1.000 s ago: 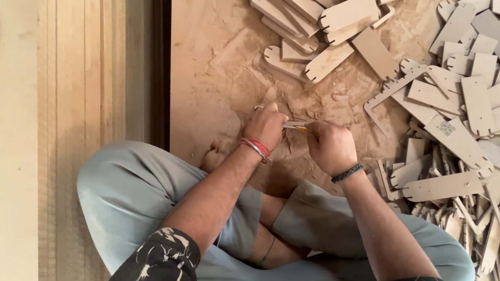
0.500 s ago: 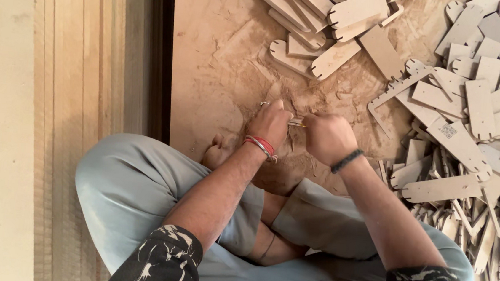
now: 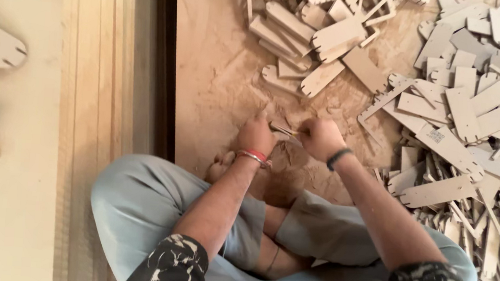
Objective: The person sits on the floor and uses a utility knife to scrape or smooth the edges of small wooden pieces. They pick up pieces from a pile, work on them with the knife, and place them back down. Another person is visible in the background performing a similar task.
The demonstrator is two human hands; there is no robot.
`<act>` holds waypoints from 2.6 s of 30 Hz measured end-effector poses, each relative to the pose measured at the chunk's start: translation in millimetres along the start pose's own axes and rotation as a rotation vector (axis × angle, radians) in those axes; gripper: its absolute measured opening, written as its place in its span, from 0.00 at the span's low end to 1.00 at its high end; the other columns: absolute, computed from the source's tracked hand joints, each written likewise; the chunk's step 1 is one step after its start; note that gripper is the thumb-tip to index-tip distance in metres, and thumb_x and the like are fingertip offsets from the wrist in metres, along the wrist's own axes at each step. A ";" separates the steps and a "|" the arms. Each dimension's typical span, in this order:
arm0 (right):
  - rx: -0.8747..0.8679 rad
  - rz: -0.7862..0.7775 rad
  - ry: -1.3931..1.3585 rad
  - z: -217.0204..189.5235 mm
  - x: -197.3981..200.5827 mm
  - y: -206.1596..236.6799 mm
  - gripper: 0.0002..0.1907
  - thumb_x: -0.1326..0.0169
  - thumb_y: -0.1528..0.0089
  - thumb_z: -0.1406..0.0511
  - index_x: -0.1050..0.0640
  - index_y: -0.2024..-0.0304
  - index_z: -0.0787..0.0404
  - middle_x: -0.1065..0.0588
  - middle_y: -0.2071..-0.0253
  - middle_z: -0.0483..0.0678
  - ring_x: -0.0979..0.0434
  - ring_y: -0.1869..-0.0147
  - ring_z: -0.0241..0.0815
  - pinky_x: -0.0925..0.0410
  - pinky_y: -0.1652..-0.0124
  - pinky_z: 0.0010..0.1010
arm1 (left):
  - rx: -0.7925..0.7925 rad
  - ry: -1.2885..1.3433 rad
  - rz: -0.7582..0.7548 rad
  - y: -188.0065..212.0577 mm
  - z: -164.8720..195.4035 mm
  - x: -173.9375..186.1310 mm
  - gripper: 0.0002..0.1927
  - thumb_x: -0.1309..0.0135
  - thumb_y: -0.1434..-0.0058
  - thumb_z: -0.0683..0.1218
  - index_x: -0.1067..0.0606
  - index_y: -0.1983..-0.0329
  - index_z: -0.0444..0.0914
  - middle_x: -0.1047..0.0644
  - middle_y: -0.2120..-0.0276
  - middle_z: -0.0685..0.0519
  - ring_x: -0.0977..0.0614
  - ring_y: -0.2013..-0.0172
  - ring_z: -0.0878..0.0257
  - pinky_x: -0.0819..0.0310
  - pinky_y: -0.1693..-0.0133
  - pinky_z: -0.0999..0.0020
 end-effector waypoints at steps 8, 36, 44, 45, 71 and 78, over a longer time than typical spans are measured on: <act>-0.366 0.307 -0.489 7.2 -4.3 52.1 0.13 0.38 0.43 0.63 0.16 0.60 0.65 0.18 0.72 0.54 0.18 0.69 0.40 0.27 0.67 0.32 | 0.067 0.900 -0.199 6.0 18.2 -21.7 0.21 0.29 0.50 0.53 0.19 0.61 0.33 0.15 0.68 0.50 0.16 0.69 0.67 0.21 0.65 0.69; -0.145 0.271 -0.355 -3.8 13.3 49.9 0.08 0.34 0.44 0.68 0.15 0.65 0.68 0.20 0.72 0.51 0.23 0.71 0.31 0.30 0.68 0.25 | 0.118 1.110 -0.321 5.3 15.8 -26.7 0.14 0.32 0.44 0.42 0.19 0.58 0.31 0.16 0.65 0.52 0.17 0.67 0.70 0.22 0.66 0.73; -0.341 0.068 -0.956 35.8 -3.0 36.8 0.09 0.35 0.42 0.69 0.16 0.62 0.71 0.22 0.73 0.46 0.27 0.72 0.33 0.34 0.70 0.27 | 0.306 1.243 -0.517 2.6 12.9 -23.9 0.13 0.36 0.43 0.41 0.21 0.55 0.34 0.18 0.61 0.53 0.16 0.63 0.65 0.16 0.60 0.67; -0.375 0.047 -0.987 36.8 -5.1 37.1 0.09 0.35 0.41 0.69 0.17 0.61 0.71 0.23 0.74 0.46 0.29 0.72 0.34 0.37 0.71 0.28 | 0.306 1.262 -0.508 1.5 14.4 -22.8 0.13 0.36 0.43 0.42 0.21 0.55 0.34 0.19 0.61 0.53 0.16 0.63 0.64 0.16 0.61 0.66; -0.238 0.236 -1.056 -9.5 3.1 48.5 0.09 0.36 0.44 0.72 0.19 0.61 0.61 0.21 0.69 0.42 0.26 0.70 0.30 0.33 0.71 0.24 | 0.335 1.395 -0.449 -3.9 27.3 1.8 0.25 0.41 0.37 0.59 0.27 0.45 0.39 0.20 0.60 0.51 0.17 0.62 0.61 0.20 0.62 0.62; -0.197 0.252 -1.115 -9.8 -9.1 43.4 0.10 0.34 0.44 0.73 0.20 0.61 0.64 0.20 0.66 0.40 0.25 0.65 0.26 0.31 0.65 0.19 | 0.151 1.664 -0.478 -3.7 36.8 4.0 0.29 0.44 0.36 0.64 0.28 0.45 0.37 0.20 0.59 0.48 0.18 0.57 0.60 0.22 0.53 0.62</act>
Point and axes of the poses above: each hand's wrist, its own y-axis away from the middle knuckle, its own x-axis out of the back of the hand, z = x × y, the point moved 3 cm from there along -y, towards the middle knuckle
